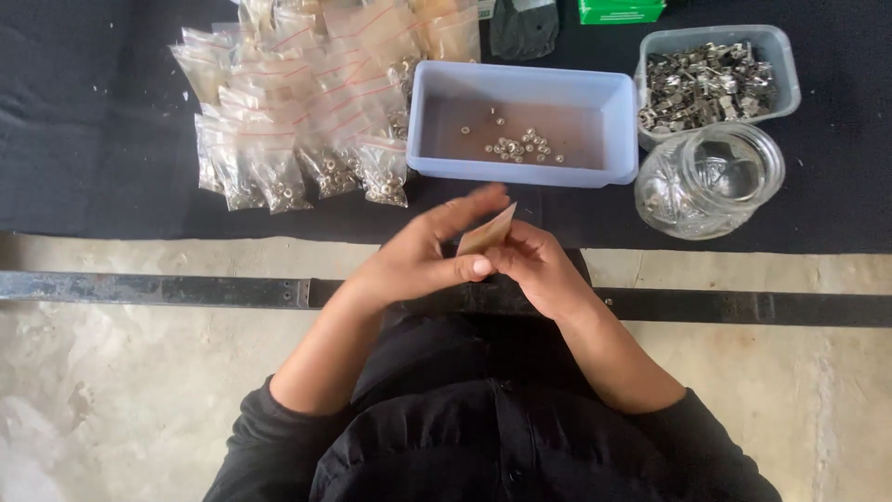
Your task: Picking up small metal rings from a tray and placing them into small plastic bags for packaging.
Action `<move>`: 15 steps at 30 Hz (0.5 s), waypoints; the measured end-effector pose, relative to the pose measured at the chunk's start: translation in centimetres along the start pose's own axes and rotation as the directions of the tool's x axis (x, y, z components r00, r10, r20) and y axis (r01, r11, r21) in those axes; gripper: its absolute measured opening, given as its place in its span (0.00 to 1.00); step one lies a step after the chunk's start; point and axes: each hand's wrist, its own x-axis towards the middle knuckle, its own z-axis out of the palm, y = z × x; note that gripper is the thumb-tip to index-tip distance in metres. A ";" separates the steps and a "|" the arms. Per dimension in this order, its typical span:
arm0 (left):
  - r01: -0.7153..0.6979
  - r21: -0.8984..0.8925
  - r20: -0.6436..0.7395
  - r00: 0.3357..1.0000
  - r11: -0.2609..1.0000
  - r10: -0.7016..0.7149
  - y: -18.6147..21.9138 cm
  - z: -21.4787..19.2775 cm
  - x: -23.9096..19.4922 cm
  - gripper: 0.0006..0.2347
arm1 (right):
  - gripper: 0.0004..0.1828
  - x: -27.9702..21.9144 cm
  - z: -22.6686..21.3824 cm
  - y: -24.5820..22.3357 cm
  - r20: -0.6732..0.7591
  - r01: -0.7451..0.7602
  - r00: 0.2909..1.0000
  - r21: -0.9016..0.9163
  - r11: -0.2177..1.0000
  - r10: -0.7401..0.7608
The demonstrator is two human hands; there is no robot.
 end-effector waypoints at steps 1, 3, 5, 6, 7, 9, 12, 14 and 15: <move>0.003 -0.003 -0.008 1.000 1.000 -0.003 0.2 0.3 0.0 0.34 | 0.06 0.0 0.2 -0.1 0.004 -0.008 1.000 -0.001 1.000 0.008; -0.142 0.002 -0.076 0.987 0.990 0.142 0.6 1.0 -0.1 0.16 | 0.08 -0.3 0.6 -0.3 0.009 -0.008 1.000 -0.156 0.988 0.009; -0.140 0.037 -0.173 0.974 0.989 0.144 -0.6 1.3 -0.3 0.11 | 0.10 0.0 0.8 -0.9 0.002 -0.002 1.000 -0.209 0.978 0.002; -0.141 0.081 -0.255 0.954 0.987 0.158 -1.2 1.3 -0.3 0.08 | 0.16 0.2 0.9 -1.3 -0.005 0.021 1.000 -0.260 0.965 -0.023; -0.139 0.079 -0.265 0.952 0.987 0.155 -1.7 1.3 -0.4 0.08 | 0.16 0.0 -0.1 -1.2 0.001 0.014 1.000 -0.262 0.965 -0.014; -0.108 0.139 -0.348 0.925 0.984 0.151 -2.8 1.2 -0.5 0.06 | 0.24 -0.1 -2.3 -1.1 -0.046 0.169 0.973 -0.530 0.831 -0.227; -0.079 0.209 -0.376 0.913 0.975 0.155 -2.6 1.6 -0.5 0.08 | 0.15 -0.8 -0.3 -5.1 -0.051 0.271 0.920 -0.632 0.726 -0.388; -0.060 0.248 -0.364 0.919 0.967 0.151 -3.1 1.9 -0.6 0.09 | 0.13 -1.1 1.4 -6.2 0.003 0.315 0.910 -0.657 0.685 -0.415; -0.043 0.289 -0.352 0.924 0.956 0.148 -3.4 2.0 -0.6 0.11 | 0.11 -1.3 2.2 -6.7 0.059 0.361 0.896 -0.677 0.642 -0.441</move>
